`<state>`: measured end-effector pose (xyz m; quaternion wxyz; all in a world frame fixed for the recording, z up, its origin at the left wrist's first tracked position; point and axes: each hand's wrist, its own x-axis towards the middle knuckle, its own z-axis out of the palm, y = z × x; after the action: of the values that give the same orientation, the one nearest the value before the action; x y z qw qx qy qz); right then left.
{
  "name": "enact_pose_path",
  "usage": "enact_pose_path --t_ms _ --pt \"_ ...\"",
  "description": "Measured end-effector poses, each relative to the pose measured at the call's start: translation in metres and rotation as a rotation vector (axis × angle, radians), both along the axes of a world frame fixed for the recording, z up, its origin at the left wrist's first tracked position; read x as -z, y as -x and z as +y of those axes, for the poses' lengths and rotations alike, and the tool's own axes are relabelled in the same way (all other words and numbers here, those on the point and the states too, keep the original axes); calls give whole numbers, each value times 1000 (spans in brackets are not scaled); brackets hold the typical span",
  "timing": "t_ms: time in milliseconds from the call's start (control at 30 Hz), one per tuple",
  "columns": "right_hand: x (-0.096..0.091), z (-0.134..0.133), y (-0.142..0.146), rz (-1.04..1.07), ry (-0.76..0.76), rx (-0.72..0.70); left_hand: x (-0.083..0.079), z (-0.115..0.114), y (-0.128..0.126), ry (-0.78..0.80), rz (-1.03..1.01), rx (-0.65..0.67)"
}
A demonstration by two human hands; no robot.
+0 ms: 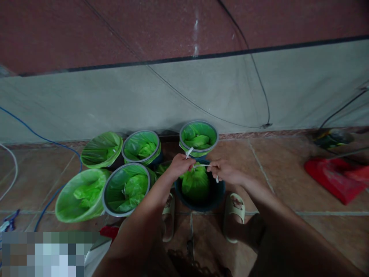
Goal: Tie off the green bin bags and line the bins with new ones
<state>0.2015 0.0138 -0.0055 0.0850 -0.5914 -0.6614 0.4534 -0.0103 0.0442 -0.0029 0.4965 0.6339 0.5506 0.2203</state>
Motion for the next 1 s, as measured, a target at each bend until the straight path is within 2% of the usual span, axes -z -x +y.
enact_pose_path --t_ms 100,200,267,367,467,533,733,900,1000 --pt "-15 -1 0 282 49 -12 2 -2 -9 251 -295 -106" --pt "-25 -2 0 452 47 -37 2 -4 -16 337 -399 -169" --pt "-27 -2 0 509 28 -42 2 -4 -17 343 -418 -155" --pt "-26 -1 -1 536 -14 -48 -2 -5 -17 330 -444 -17" --pt "-24 0 -1 549 -41 -35 -4 -7 -16 289 -463 146" --pt "-23 0 -1 549 -46 -19 -2 -8 -16 246 -446 200" --pt "-24 -1 4 556 -33 -34 9 -8 -20 -25 -287 172" --pt "-30 -6 8 610 -4 -79 9 -10 -20 -172 -204 245" --pt "-30 -5 9 689 -51 65 7 -12 -20 -214 -151 267"
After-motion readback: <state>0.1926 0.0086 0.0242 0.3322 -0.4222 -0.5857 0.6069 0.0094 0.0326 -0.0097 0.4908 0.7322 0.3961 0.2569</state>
